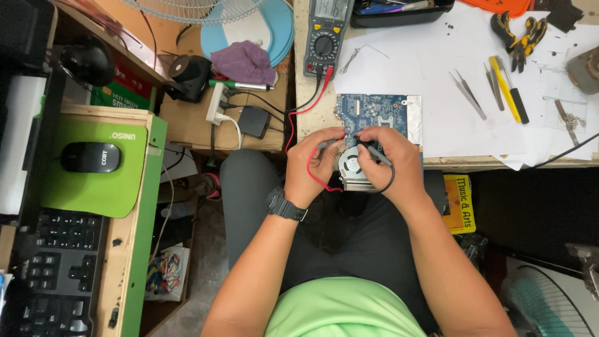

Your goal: Testing and inspecting a computer motherboard using a multimeter and a magnifying glass.

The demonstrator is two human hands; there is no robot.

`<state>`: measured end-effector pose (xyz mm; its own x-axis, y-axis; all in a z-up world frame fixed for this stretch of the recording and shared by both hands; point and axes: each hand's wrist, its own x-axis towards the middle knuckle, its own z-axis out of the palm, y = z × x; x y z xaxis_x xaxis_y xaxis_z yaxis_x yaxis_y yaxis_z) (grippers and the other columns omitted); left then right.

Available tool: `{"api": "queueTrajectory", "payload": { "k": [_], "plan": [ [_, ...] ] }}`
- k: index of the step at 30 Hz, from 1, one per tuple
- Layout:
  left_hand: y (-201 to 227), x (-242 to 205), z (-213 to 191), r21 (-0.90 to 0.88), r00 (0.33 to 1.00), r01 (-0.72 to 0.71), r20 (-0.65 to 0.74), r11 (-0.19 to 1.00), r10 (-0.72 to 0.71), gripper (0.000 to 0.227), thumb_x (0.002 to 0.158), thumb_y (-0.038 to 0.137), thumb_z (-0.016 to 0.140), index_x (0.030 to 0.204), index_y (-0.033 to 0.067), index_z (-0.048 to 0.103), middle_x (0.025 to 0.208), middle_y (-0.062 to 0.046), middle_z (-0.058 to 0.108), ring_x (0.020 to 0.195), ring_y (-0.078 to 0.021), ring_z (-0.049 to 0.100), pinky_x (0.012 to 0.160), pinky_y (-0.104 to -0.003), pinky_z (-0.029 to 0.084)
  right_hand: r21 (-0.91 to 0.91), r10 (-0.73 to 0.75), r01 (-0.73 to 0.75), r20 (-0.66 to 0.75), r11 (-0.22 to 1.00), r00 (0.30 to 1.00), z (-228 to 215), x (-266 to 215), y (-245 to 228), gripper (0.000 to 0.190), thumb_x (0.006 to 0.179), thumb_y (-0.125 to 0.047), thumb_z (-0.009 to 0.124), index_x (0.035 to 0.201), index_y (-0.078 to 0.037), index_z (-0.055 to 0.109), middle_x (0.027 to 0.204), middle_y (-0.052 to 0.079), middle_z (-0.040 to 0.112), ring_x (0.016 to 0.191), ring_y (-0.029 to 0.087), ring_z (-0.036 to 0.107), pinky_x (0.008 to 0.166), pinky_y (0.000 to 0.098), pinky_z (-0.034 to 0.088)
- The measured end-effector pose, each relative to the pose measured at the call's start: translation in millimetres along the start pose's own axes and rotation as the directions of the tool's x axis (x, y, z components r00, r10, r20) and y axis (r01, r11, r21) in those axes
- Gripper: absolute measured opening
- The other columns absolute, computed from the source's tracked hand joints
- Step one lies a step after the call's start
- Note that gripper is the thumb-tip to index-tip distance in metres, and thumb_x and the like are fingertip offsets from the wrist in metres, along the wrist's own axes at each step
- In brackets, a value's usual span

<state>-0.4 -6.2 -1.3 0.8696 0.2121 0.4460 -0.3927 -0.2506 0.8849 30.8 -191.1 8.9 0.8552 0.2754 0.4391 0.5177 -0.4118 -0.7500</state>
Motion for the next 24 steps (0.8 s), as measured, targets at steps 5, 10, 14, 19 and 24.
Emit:
{"api": "queueTrajectory", "payload": {
  "k": [5, 10, 14, 19, 24],
  "plan": [
    [2.2, 0.3, -0.6, -0.009, 1.000, 0.005, 0.002, 1.000, -0.005, 0.010, 0.107, 0.011, 0.075, 0.115, 0.0091, 0.081, 0.112, -0.019, 0.082, 0.103, -0.0451, 0.078, 0.078, -0.048, 0.069, -0.014, -0.004, 0.004, 0.002, 1.000, 1.000, -0.2, -0.3, 0.9, 0.012, 0.098, -0.003, 0.079, 0.110, -0.002, 0.076, 0.106, 0.019, 0.081, 0.118, 0.045, 0.075, 0.096, 0.0532, 0.063],
    [2.4, 0.8, -1.0, 0.004, 1.000, -0.013, 0.006, 1.000, 0.013, 0.010, 0.106, 0.011, 0.076, 0.114, 0.0093, 0.081, 0.112, -0.019, 0.082, 0.103, -0.0454, 0.078, 0.078, -0.050, 0.068, -0.024, -0.010, 0.010, -0.003, 1.000, 1.000, 0.9, -0.4, 1.8, 0.012, 0.099, -0.004, 0.078, 0.111, -0.001, 0.076, 0.106, 0.020, 0.081, 0.116, 0.045, 0.075, 0.095, 0.0530, 0.063],
    [-2.1, 0.8, 0.0, 0.019, 0.999, -0.037, -0.007, 0.999, 0.037, 0.008, 0.104, 0.013, 0.078, 0.111, 0.0119, 0.082, 0.111, -0.015, 0.084, 0.104, -0.0412, 0.080, 0.082, -0.046, 0.067, -0.023, 0.019, -0.020, -0.012, 1.000, 1.000, 2.8, -0.9, 2.1, 0.012, 0.098, -0.006, 0.079, 0.110, -0.004, 0.077, 0.105, 0.019, 0.081, 0.114, 0.044, 0.076, 0.092, 0.0520, 0.064],
    [-3.1, 1.2, -1.4, 0.024, 0.997, -0.070, -0.022, 0.997, 0.070, 0.007, 0.103, 0.015, 0.078, 0.110, 0.0141, 0.082, 0.110, -0.011, 0.085, 0.103, -0.0382, 0.080, 0.085, -0.044, 0.066, -0.023, 0.035, -0.036, -0.023, 0.999, 0.999, 4.9, 0.4, 4.0, 0.013, 0.097, -0.008, 0.080, 0.110, -0.006, 0.079, 0.104, 0.019, 0.081, 0.109, 0.044, 0.077, 0.087, 0.0500, 0.065],
    [0.7, 4.5, -6.3, 0.009, 0.997, -0.074, -0.012, 0.997, 0.074, 0.006, 0.103, 0.014, 0.077, 0.107, 0.0136, 0.082, 0.107, -0.011, 0.085, 0.101, -0.0374, 0.081, 0.086, -0.043, 0.066, -0.065, 0.047, -0.049, -0.020, 0.997, 0.999, 4.3, 1.4, 5.2, 0.014, 0.095, -0.011, 0.082, 0.108, -0.007, 0.080, 0.101, 0.018, 0.082, 0.105, 0.042, 0.078, 0.084, 0.0485, 0.066]
  ]
}}
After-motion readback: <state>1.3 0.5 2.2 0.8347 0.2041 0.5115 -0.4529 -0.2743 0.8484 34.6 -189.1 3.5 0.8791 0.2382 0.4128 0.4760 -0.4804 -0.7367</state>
